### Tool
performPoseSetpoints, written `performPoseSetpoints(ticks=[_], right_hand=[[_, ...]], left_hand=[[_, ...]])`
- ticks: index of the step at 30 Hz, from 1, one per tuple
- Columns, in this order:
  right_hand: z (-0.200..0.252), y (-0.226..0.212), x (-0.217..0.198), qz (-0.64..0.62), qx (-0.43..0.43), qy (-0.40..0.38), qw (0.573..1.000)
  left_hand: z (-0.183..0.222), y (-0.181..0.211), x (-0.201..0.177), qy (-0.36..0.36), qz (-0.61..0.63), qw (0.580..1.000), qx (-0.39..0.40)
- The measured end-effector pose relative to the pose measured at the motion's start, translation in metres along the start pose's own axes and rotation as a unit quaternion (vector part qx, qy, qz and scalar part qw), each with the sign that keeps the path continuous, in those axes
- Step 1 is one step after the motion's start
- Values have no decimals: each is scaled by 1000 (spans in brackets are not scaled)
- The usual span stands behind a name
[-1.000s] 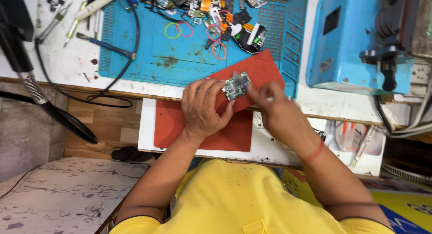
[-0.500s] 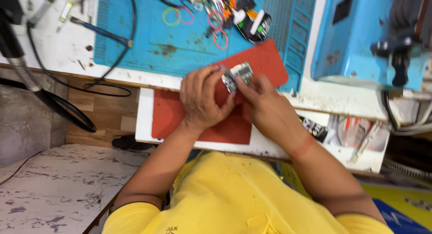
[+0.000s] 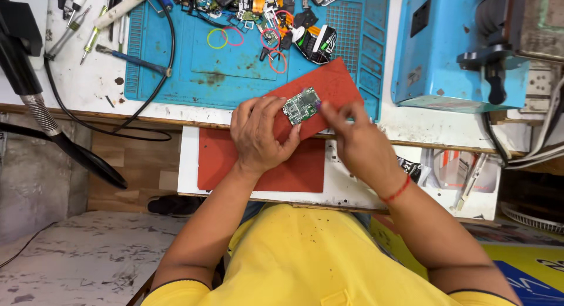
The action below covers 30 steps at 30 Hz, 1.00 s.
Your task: The person cleans a green motherboard using a small brush and a cloth while the object is placed on a red pad.
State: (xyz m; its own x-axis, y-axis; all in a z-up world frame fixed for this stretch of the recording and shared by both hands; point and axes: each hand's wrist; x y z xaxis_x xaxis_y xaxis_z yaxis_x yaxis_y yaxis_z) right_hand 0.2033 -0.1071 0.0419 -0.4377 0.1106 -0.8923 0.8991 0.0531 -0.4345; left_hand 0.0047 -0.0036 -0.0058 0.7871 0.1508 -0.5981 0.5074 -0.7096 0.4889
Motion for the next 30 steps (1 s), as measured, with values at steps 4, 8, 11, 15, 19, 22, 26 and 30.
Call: performPoseSetpoints(ticks=[4,8,11,15,19,22,26,30], right_hand=[[-11,-9,-5,6,-46,-55,997],[-10,-16,-15,-16,-6,-20,1000],[-16,-21,-16,-31,-16,-60,998],[-18,-19,-7,-54,-6,-1,999],[-14,-13,2,-50,16,-35,998],[-12,-10,1,-41,36,-58,997],[-7,2,-8,-63,9,-28,998],[-5,4,-6,-26,35,-77,996]], left_hand=[[0,-2,-4,-5,-6,1000,5],[6,-1,-1,-16,7,1000,-3],[-1,-4,-4,-21,0,1000,0],[-1,1,-6,-6,0,1000,0],[2,-1,-4,-9,5,1000,-8],[0,-1,-5,-2,5,1000,-8],[-1,6,-4,7,6,1000,-6],[0,0,-5,-16,-8,1000,-3]])
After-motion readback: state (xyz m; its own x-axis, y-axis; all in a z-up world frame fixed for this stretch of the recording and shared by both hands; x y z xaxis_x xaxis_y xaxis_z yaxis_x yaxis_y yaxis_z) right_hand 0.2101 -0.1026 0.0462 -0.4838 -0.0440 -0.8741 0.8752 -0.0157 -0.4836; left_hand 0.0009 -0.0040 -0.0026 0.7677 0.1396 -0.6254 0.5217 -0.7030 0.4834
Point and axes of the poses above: each hand's wrist, its own z-axis away from the middle knuckle, its own x-axis out of the palm, y = z × x, and after that the axes turned 2 degrees about -z, right-handed
